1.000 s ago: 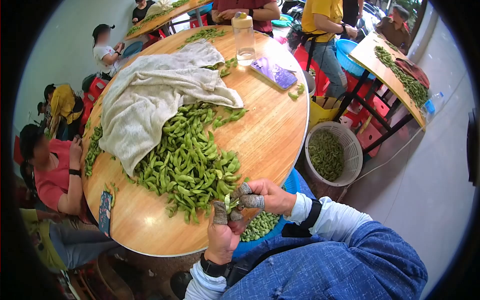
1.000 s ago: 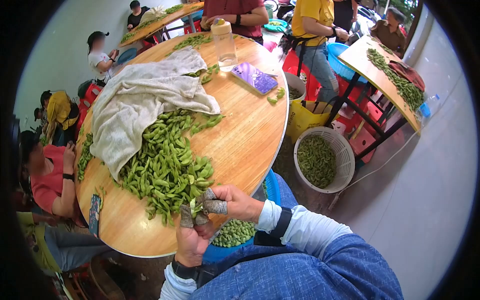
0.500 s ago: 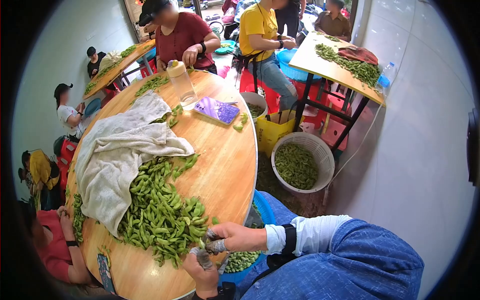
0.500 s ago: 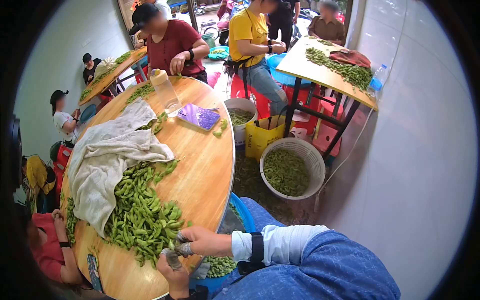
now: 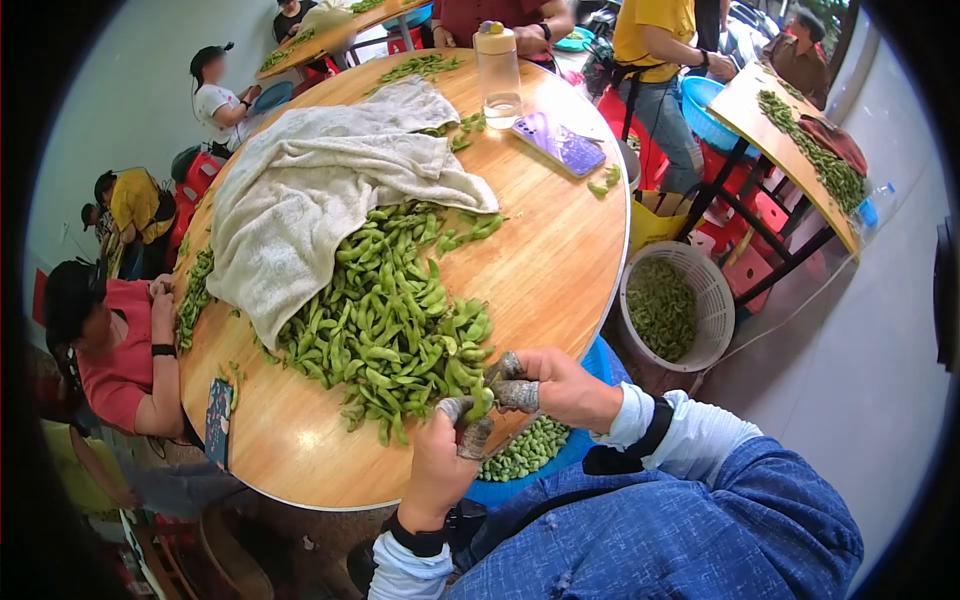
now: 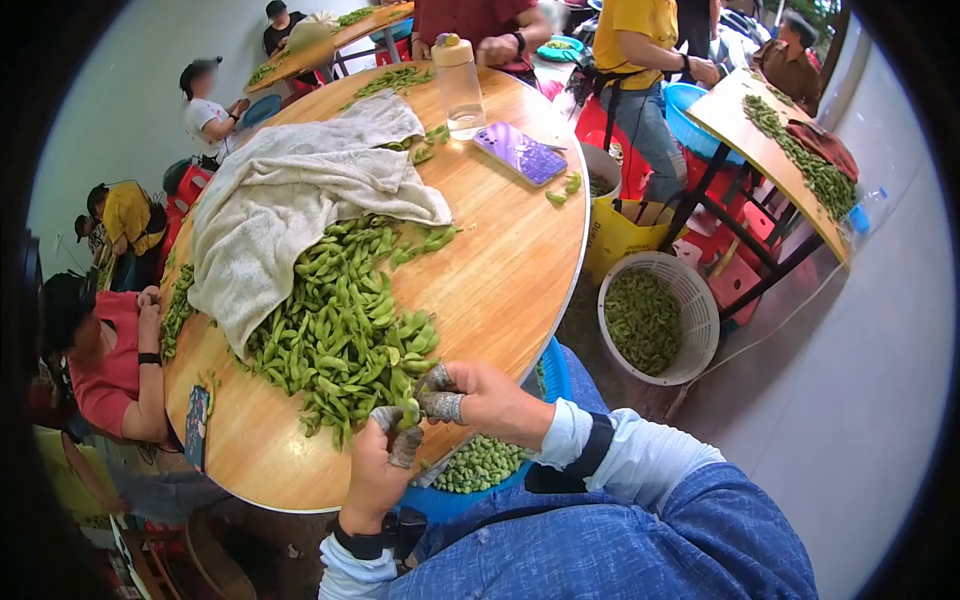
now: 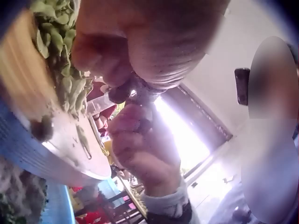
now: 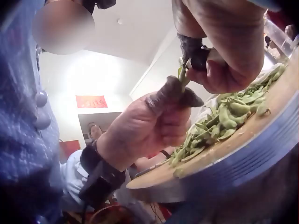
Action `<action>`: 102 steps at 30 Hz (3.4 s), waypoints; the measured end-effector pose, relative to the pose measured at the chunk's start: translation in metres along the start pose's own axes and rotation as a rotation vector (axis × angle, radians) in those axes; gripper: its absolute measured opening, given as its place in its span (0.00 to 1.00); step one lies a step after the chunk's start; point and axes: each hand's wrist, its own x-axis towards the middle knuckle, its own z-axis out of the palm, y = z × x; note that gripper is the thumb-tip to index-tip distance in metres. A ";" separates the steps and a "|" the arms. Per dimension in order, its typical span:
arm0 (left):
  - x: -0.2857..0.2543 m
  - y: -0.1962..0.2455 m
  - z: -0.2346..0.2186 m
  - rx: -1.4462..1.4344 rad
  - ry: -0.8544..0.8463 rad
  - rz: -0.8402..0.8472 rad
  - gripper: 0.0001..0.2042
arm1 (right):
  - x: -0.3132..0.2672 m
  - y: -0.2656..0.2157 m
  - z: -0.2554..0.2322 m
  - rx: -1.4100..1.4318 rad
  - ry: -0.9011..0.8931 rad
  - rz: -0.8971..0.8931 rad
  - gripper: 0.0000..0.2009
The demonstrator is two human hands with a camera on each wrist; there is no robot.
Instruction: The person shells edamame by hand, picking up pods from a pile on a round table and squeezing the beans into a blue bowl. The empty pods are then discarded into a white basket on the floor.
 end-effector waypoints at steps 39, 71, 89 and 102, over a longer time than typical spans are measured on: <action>-0.002 -0.021 0.010 -1.028 0.013 -0.517 0.10 | 0.017 0.010 -0.001 -0.847 0.063 -0.373 0.06; 0.057 0.005 0.042 0.644 -0.234 0.125 0.14 | -0.050 -0.020 -0.060 -0.891 0.404 -0.280 0.09; 0.009 0.001 0.017 -0.483 0.186 -0.061 0.12 | -0.020 -0.002 -0.018 -0.894 0.069 -0.368 0.07; 0.003 -0.002 0.002 -0.973 -0.174 -0.525 0.07 | -0.019 -0.020 -0.007 -0.728 0.094 -0.134 0.09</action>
